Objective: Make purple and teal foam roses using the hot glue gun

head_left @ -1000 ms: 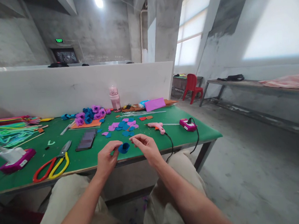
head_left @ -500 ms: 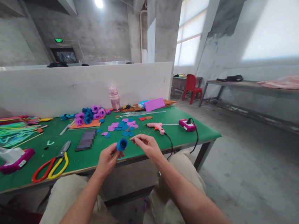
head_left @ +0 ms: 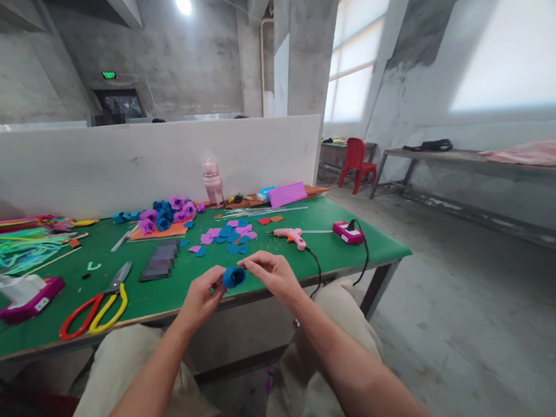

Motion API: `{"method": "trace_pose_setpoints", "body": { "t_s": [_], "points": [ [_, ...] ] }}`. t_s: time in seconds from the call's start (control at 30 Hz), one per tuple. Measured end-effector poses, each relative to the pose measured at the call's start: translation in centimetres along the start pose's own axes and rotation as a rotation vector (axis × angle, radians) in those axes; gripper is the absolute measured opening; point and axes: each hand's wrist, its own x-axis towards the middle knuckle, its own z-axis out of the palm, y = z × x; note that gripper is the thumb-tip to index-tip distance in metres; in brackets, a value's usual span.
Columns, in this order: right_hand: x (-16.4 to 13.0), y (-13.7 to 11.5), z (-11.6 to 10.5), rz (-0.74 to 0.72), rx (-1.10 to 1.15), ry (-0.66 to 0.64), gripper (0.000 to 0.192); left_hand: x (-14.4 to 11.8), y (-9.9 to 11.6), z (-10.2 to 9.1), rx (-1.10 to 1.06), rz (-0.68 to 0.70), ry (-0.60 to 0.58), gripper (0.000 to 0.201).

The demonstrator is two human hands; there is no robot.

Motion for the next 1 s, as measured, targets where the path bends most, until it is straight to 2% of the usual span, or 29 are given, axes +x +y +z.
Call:
{"method": "trace_pose_setpoints", "body": {
  "t_s": [0.17, 0.4, 0.53, 0.67, 1.0],
  "points": [
    [0.02, -0.2, -0.09, -0.007, -0.01, -0.005, 0.021, -0.1, -0.25, 0.08, -0.041, -0.005, -0.014, 0.02],
    [0.17, 0.39, 0.26, 0.114, 0.099, 0.061, 0.024, -0.21, -0.51, 0.36, -0.142, -0.102, -0.034, 0.022],
    [0.18, 0.46, 0.69, 0.15, 0.138, 0.069, 0.023, -0.09, -0.15, 0.19, -0.021, -0.045, 0.019, 0.022],
    [0.12, 0.43, 0.78, 0.126, 0.13, 0.061, 0.023, 0.01, -0.04, 0.07, 0.094, 0.032, 0.04, 0.022],
    [0.05, 0.65, 0.37, 0.041, -0.038, 0.072, 0.02, 0.05, -0.21, 0.16, 0.136, 0.061, 0.046, 0.021]
  ]
}}
